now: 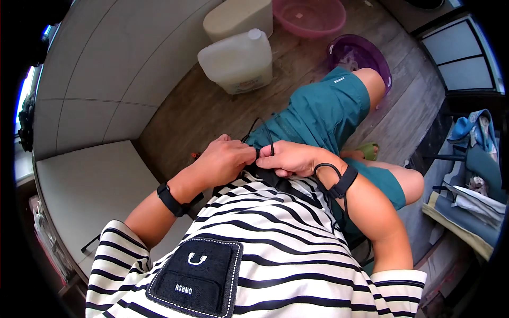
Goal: The person wipes a plastic stool with a cloth, rotating it to clean all sides and the underside. They then unscrew the cap from a large plastic bottle and pour liquid into the cap.
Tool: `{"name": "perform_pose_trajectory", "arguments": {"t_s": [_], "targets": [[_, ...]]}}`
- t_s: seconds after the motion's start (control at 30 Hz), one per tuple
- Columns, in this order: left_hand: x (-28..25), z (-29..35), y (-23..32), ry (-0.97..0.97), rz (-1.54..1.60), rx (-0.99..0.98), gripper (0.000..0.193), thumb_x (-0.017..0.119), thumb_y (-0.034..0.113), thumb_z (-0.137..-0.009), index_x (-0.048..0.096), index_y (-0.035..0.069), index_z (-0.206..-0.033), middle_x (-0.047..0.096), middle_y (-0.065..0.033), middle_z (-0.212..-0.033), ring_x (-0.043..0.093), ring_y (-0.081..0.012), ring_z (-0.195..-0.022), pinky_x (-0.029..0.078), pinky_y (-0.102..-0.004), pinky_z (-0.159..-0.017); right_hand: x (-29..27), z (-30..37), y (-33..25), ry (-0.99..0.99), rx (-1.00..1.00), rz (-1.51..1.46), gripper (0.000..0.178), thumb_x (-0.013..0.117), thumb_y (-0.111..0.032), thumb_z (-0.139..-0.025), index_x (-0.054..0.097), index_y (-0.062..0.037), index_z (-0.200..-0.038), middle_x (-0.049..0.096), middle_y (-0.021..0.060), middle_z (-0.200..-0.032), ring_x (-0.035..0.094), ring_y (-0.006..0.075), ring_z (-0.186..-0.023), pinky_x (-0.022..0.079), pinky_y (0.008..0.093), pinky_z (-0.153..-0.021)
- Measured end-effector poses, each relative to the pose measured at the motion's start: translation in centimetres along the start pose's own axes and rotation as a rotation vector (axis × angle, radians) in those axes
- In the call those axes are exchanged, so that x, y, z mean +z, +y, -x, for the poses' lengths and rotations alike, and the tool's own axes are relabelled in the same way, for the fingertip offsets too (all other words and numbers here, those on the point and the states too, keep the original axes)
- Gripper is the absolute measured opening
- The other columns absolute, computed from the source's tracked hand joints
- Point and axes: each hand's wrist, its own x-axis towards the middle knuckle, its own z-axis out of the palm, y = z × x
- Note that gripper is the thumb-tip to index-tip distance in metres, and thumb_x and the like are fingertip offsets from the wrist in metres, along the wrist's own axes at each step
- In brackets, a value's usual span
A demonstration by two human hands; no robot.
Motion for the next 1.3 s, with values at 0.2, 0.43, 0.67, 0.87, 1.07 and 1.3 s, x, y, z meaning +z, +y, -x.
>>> {"name": "perform_pose_trajectory", "arguments": {"t_s": [0.2, 0.43, 0.67, 0.87, 1.07, 1.3], "targets": [[0.1, 1.2, 0.9, 0.005, -0.051, 0.069, 0.014, 0.067, 0.007, -0.070, 0.061, 0.011, -0.082, 0.055, -0.0039, -0.085, 0.055, -0.0238, -0.083, 0.042, -0.0360, -0.069, 0.3, -0.1, 0.7, 0.057, -0.019, -0.083, 0.008, 0.056, -0.016, -0.089, 0.057, -0.0114, -0.095, 0.043, -0.0068, -0.063, 0.034, 0.0042, -0.045, 0.023, 0.0215, -0.040], [0.8, 1.2, 1.3, -0.027, -0.099, 0.061, 0.012, 0.069, 0.015, -0.071, 0.066, 0.009, -0.081, 0.055, -0.0048, -0.096, 0.052, -0.0221, -0.090, 0.042, -0.0356, -0.071, 0.3, 0.3, 0.9, 0.083, -0.019, -0.118, 0.013, 0.055, -0.017, -0.090, 0.056, -0.0110, -0.102, 0.044, -0.0067, -0.066, 0.033, 0.0026, -0.043, 0.022, 0.0205, -0.039], [0.4, 0.7, 0.1, -0.080, 0.183, 0.059, 0.014, 0.070, 0.011, -0.067, 0.063, 0.005, -0.079, 0.052, -0.0096, -0.108, 0.047, -0.0280, -0.099, 0.039, -0.0378, -0.084, 0.2, 2.3, -0.3, 0.096, 0.026, -0.011, 0.030, 0.064, -0.024, -0.086, 0.055, -0.0048, -0.107, 0.054, -0.0034, -0.072, 0.037, 0.0032, -0.045, 0.026, 0.0195, -0.039], [-3.2, 2.7, -0.7, -0.376, 0.654, 0.073, 0.013, 0.065, 0.007, -0.066, 0.059, 0.003, -0.077, 0.050, -0.0144, -0.112, 0.043, -0.0290, -0.109, 0.033, -0.0379, -0.093, 0.1, 4.0, -0.3, 0.081, -0.060, 0.408, 0.068, 0.072, -0.021, -0.080, 0.039, 0.0077, -0.132, 0.066, 0.0068, -0.101, 0.054, 0.0062, -0.067, 0.044, 0.0198, -0.056], [-9.5, 6.3, -0.6, -0.348, 0.999, -0.024, 0.018, 0.065, -0.001, -0.067, 0.049, 0.006, -0.065, 0.057, -0.0127, -0.097, 0.051, -0.0251, -0.088, 0.040, -0.0331, -0.079, -1.2, 7.5, 0.6, 0.188, -0.155, 0.321, 0.064, 0.072, -0.022, -0.079, 0.044, 0.0042, -0.130, 0.063, 0.0128, -0.108, 0.055, 0.0096, -0.064, 0.046, 0.0222, -0.056], [-12.5, 5.2, 1.5, -0.652, 0.837, 0.164, 0.022, 0.076, 0.010, -0.072, 0.063, -0.001, -0.086, 0.059, -0.0137, -0.092, 0.055, -0.0278, -0.084, 0.043, -0.0359, -0.076, -4.2, 13.3, 0.1, 0.488, -0.294, 0.193, 0.051, 0.069, -0.023, -0.082, 0.051, -0.0017, -0.125, 0.062, 0.0088, -0.110, 0.051, 0.0057, -0.059, 0.044, 0.0199, -0.053]]}}
